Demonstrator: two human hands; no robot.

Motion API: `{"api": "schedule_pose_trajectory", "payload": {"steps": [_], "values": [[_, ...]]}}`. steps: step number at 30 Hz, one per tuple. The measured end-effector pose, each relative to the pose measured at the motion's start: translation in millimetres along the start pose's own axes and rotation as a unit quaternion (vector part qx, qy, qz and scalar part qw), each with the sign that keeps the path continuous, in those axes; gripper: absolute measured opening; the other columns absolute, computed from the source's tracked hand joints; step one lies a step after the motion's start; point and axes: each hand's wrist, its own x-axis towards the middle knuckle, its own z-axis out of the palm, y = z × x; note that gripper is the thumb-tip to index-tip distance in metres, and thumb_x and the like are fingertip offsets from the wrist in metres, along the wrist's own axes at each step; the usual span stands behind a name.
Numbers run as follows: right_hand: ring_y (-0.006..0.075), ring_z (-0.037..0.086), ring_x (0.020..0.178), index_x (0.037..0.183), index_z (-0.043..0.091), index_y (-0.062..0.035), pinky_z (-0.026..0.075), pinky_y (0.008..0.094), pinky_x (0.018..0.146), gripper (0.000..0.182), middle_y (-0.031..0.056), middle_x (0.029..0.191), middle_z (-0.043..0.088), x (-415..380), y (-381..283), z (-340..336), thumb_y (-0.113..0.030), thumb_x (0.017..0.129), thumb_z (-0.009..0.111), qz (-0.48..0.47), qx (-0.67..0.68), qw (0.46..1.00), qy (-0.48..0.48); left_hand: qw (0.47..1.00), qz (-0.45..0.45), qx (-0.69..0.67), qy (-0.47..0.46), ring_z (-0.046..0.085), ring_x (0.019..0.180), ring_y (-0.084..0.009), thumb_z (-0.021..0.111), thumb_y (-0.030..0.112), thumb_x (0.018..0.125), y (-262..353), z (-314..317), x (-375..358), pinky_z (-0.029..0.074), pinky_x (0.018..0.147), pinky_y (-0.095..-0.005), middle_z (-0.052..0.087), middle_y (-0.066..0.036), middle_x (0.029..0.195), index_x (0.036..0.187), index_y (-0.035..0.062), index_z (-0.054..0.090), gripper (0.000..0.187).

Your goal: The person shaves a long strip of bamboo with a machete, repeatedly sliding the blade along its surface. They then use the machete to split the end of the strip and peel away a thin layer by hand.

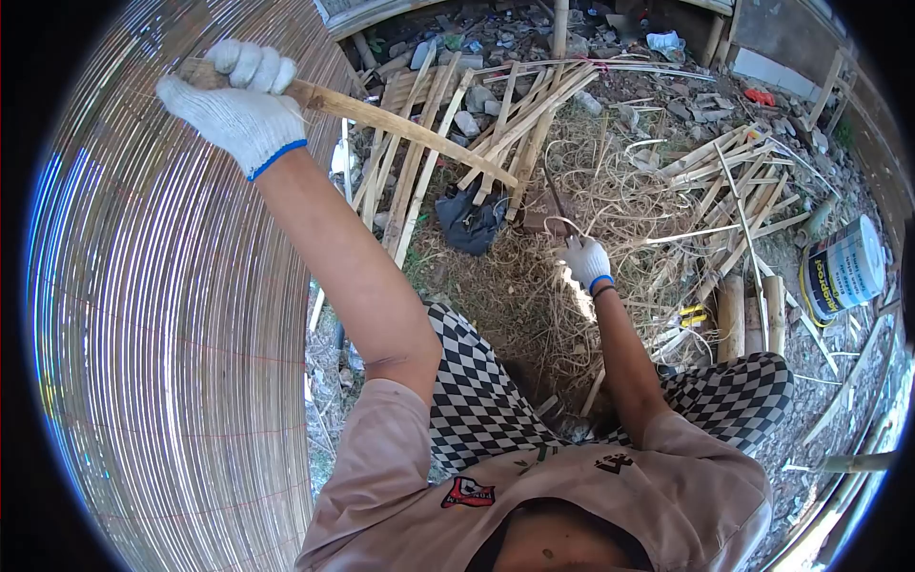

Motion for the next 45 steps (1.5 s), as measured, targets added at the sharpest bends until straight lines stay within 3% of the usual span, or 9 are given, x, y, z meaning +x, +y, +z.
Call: {"api": "schedule_pose_trajectory", "payload": {"steps": [3, 7, 10, 13, 17, 18, 28, 38, 45], "values": [[0.0234, 0.072, 0.068, 0.110, 0.068, 0.0043, 0.056, 0.0370, 0.064, 0.047, 0.0170, 0.076, 0.071, -6, -18, -28, -0.032, 0.080, 0.071, 0.002, 0.113, 0.994, -0.002, 1.000, -0.008, -0.010, -0.004, 0.015, 0.048, -0.0131, 0.014, 0.075, 0.099, 10, -6, -2, 0.011, 0.047, -0.0317, 0.024, 0.001, 0.054, 0.065, 0.0165, 0.032, 0.070], [0.0195, 0.068, 0.067, 0.111, 0.065, 0.0027, 0.055, 0.0351, 0.066, 0.040, 0.0117, 0.076, 0.069, -9, -41, -55, -0.021, 0.078, 0.068, -0.108, 0.218, 0.970, 0.011, 0.994, -0.043, -0.078, -0.062, 0.013, 0.047, -0.0121, 0.016, 0.073, 0.098, 13, 0, -4, 0.011, 0.045, -0.0277, 0.021, 0.002, 0.054, 0.063, 0.0166, 0.030, 0.068], [0.0133, 0.063, 0.062, 0.105, 0.059, 0.0032, 0.052, 0.0296, 0.057, 0.020, 0.0054, 0.072, 0.062, -21, -69, -57, -0.009, 0.090, 0.063, -0.201, 0.300, 0.929, 0.079, 0.992, -0.054, -0.089, -0.070, 0.014, 0.048, -0.0119, 0.019, 0.073, 0.098, 4, 9, -9, 0.012, 0.045, -0.0284, 0.022, 0.002, 0.055, 0.065, 0.0162, 0.031, 0.067], [0.0111, 0.058, 0.063, 0.109, 0.060, 0.0012, 0.049, 0.0298, 0.059, 0.028, 0.0036, 0.073, 0.062, -47, -101, -67, -0.018, 0.092, 0.070, -0.214, 0.144, 0.938, 0.233, 0.991, -0.077, -0.087, -0.070, 0.014, 0.049, -0.0124, 0.021, 0.073, 0.099, -5, 20, -15, 0.013, 0.046, -0.0295, 0.021, 0.002, 0.056, 0.066, 0.0158, 0.032, 0.067], [0.0066, 0.054, 0.066, 0.121, 0.060, -0.0020, 0.047, 0.0266, 0.059, 0.032, 0.0004, 0.078, 0.061, -75, -126, -65, -0.015, 0.094, 0.069, -0.207, 0.234, 0.933, 0.181, 0.989, -0.066, -0.097, -0.084, 0.016, 0.050, -0.0125, 0.017, 0.072, 0.101, -3, 28, -24, 0.014, 0.048, -0.0294, 0.022, 0.002, 0.058, 0.066, 0.0154, 0.034, 0.069], [0.0167, 0.064, 0.064, 0.130, 0.056, -0.0032, 0.053, 0.0336, 0.062, 0.040, 0.0107, 0.075, 0.065, -78, -131, -68, -0.019, 0.094, 0.065, -0.279, 0.215, 0.916, 0.190, 0.983, -0.076, -0.123, -0.114, 0.017, 0.051, -0.0123, 0.014, 0.079, 0.099, -5, 27, -23, 0.014, 0.048, -0.0291, 0.023, 0.002, 0.059, 0.067, 0.0149, 0.036, 0.075], [0.0428, 0.071, 0.075, 0.123, 0.052, 0.0041, 0.052, 0.0456, 0.061, 0.037, 0.0241, 0.076, 0.068, -156, -253, -116, -0.024, 0.101, 0.061, -0.427, 0.076, 0.890, 0.142, 0.984, -0.036, -0.109, -0.139, 0.018, 0.050, -0.0122, 0.016, 0.090, 0.088, -16, 44, -24, 0.017, 0.046, -0.0279, 0.024, 0.004, 0.060, 0.073, 0.0133, 0.043, 0.082], [0.0451, 0.068, 0.070, 0.107, 0.055, 0.0035, 0.056, 0.0520, 0.063, 0.027, 0.0261, 0.069, 0.065, -171, -316, -111, -0.020, 0.094, 0.057, -0.485, -0.057, 0.856, 0.170, 0.999, -0.030, -0.003, -0.044, 0.012, 0.049, -0.0133, 0.010, 0.083, 0.095, -8, 60, -31, 0.011, 0.044, -0.0284, 0.020, 0.003, 0.055, 0.065, 0.0169, 0.031, 0.076], [0.0441, 0.069, 0.069, 0.096, 0.053, 0.0035, 0.057, 0.0513, 0.064, 0.026, 0.0244, 0.067, 0.065, -157, -296, -109, -0.021, 0.093, 0.058, -0.458, -0.110, 0.879, 0.079, 0.996, -0.045, -0.037, -0.064, 0.010, 0.049, -0.0143, 0.006, 0.082, 0.096, -13, 33, -22, 0.008, 0.045, -0.0295, 0.021, 0.001, 0.051, 0.061, 0.0180, 0.030, 0.076]]}}
